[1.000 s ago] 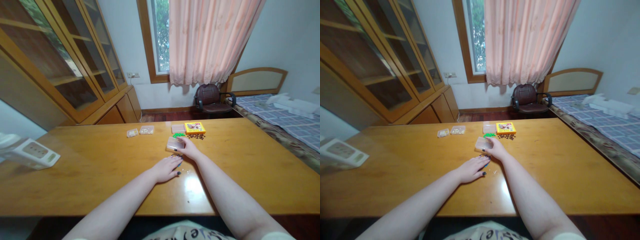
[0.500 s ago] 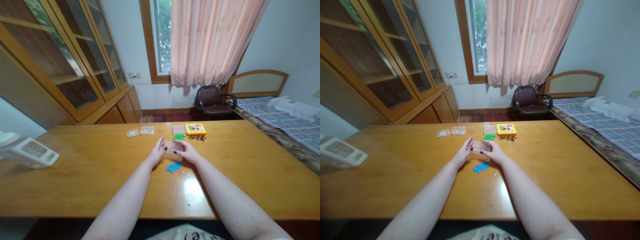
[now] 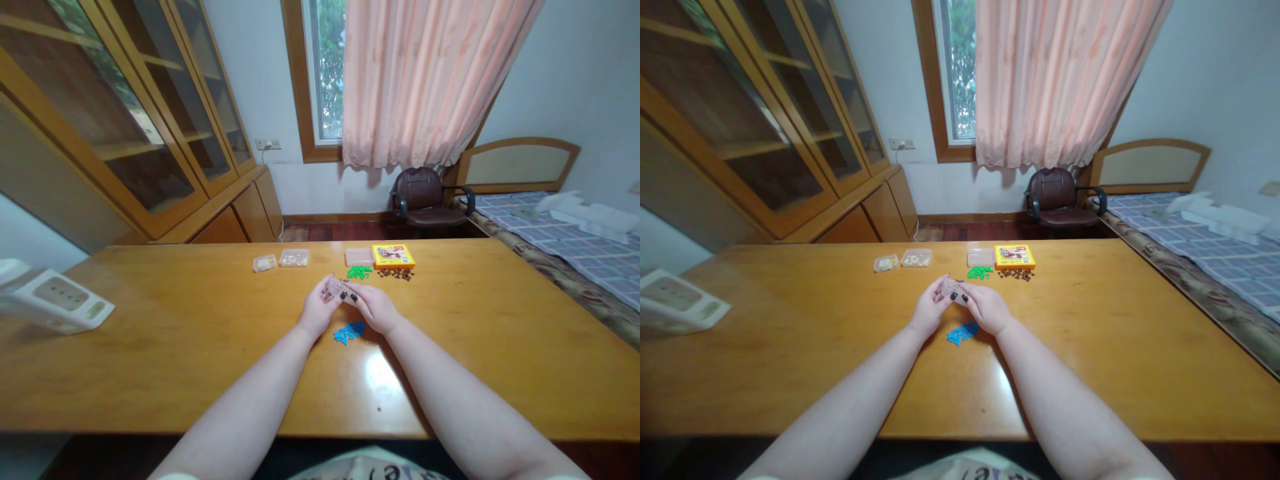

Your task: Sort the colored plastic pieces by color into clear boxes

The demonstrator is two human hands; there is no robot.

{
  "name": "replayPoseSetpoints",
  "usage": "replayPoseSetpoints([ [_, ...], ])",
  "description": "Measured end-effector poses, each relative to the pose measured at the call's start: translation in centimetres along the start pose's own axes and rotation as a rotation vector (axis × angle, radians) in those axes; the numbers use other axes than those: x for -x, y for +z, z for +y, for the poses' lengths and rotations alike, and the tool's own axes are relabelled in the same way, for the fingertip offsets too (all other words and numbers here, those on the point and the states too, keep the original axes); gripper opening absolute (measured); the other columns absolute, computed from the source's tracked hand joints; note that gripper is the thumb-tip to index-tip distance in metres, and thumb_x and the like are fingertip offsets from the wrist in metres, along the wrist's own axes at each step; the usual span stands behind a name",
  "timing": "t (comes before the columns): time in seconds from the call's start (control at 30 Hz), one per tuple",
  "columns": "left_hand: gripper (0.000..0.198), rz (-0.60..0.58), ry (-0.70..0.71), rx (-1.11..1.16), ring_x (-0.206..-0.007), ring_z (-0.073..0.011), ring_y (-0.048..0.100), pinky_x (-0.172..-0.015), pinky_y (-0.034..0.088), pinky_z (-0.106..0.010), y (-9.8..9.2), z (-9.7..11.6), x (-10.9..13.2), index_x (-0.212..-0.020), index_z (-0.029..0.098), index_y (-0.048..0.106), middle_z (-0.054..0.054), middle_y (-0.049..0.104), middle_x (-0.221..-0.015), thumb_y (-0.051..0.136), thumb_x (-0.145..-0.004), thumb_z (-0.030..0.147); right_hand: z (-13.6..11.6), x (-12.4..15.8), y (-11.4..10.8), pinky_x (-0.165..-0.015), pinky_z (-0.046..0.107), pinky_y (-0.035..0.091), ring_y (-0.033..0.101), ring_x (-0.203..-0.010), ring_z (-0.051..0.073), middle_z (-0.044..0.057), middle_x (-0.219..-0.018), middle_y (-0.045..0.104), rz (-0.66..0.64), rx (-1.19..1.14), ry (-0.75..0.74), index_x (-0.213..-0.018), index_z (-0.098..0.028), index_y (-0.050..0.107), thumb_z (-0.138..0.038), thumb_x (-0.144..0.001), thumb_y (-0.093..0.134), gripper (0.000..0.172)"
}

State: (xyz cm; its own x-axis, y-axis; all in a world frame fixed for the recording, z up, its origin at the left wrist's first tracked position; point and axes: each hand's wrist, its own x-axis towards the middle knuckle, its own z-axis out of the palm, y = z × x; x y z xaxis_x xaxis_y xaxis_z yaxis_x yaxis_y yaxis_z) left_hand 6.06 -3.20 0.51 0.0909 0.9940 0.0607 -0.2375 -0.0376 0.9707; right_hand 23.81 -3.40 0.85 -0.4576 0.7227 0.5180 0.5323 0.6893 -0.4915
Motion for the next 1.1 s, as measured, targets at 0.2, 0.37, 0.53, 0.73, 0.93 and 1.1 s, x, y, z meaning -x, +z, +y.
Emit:
replayPoseSetpoints([
  [0.2,0.080,0.025,-0.008,-0.001,-0.113,-0.0274,0.058,-0.103,0.042,-0.042,0.49,0.35,0.27,-0.128,0.010,0.049,-0.018,0.059,-0.123,0.082,-0.058,0.033,-0.44,0.18,0.16,-0.089,0.037,0.053,0.065,-0.102,0.021,0.013,-0.117,0.066,0.096,0.086,-0.031,-0.122,-0.015,0.057,-0.026,-0.094,0.035,0.038],
  [0.37,0.080,0.036,0.008,-0.001,-0.112,-0.0275,0.058,-0.101,0.044,-0.041,0.58,0.04,0.28,-0.129,0.010,0.048,-0.018,0.059,-0.123,0.081,-0.060,0.032,-0.45,0.27,0.40,-0.087,0.035,0.053,0.066,-0.098,0.020,0.011,-0.114,0.067,0.119,0.116,-0.023,-0.120,-0.015,0.059,-0.024,-0.093,0.036,0.037],
  [0.53,0.076,0.038,0.017,0.016,-0.113,-0.0264,0.058,-0.102,0.044,-0.040,0.70,-0.19,0.39,-0.128,0.012,0.048,-0.017,0.059,-0.124,0.080,-0.062,0.031,-0.35,0.32,0.59,-0.084,0.035,0.054,0.067,-0.094,0.020,0.013,-0.109,0.069,0.141,0.152,-0.046,-0.118,-0.014,0.060,-0.024,-0.093,0.036,0.036],
  [0.73,0.076,0.041,0.011,0.009,-0.115,-0.0272,0.057,-0.105,0.040,-0.042,0.76,-0.08,0.37,-0.127,0.009,0.048,-0.018,0.058,-0.125,0.079,-0.062,0.031,-0.48,0.39,0.81,-0.083,0.034,0.055,0.068,-0.091,0.020,0.014,-0.104,0.070,0.172,0.161,-0.036,-0.114,-0.012,0.062,-0.022,-0.092,0.037,0.035],
  [0.93,0.076,0.020,0.032,0.024,-0.116,-0.0270,0.056,-0.105,0.041,-0.042,0.72,-0.03,0.55,-0.130,0.012,0.047,-0.017,0.057,-0.127,0.079,-0.063,0.032,-0.70,0.42,0.77,-0.083,0.034,0.055,0.068,-0.091,0.020,0.013,-0.105,0.070,0.205,0.181,-0.059,-0.114,-0.012,0.061,-0.022,-0.093,0.036,0.034],
  [1.1,0.080,0.006,0.080,0.031,-0.120,-0.0272,0.053,-0.104,0.042,-0.040,0.72,0.04,0.87,-0.133,0.013,0.043,-0.018,0.053,-0.131,0.078,-0.065,0.037,-0.82,0.39,0.73,-0.086,0.034,0.055,0.066,-0.098,0.019,0.012,-0.109,0.069,0.221,0.173,-0.095,-0.120,-0.015,0.058,-0.022,-0.093,0.035,0.036],
])
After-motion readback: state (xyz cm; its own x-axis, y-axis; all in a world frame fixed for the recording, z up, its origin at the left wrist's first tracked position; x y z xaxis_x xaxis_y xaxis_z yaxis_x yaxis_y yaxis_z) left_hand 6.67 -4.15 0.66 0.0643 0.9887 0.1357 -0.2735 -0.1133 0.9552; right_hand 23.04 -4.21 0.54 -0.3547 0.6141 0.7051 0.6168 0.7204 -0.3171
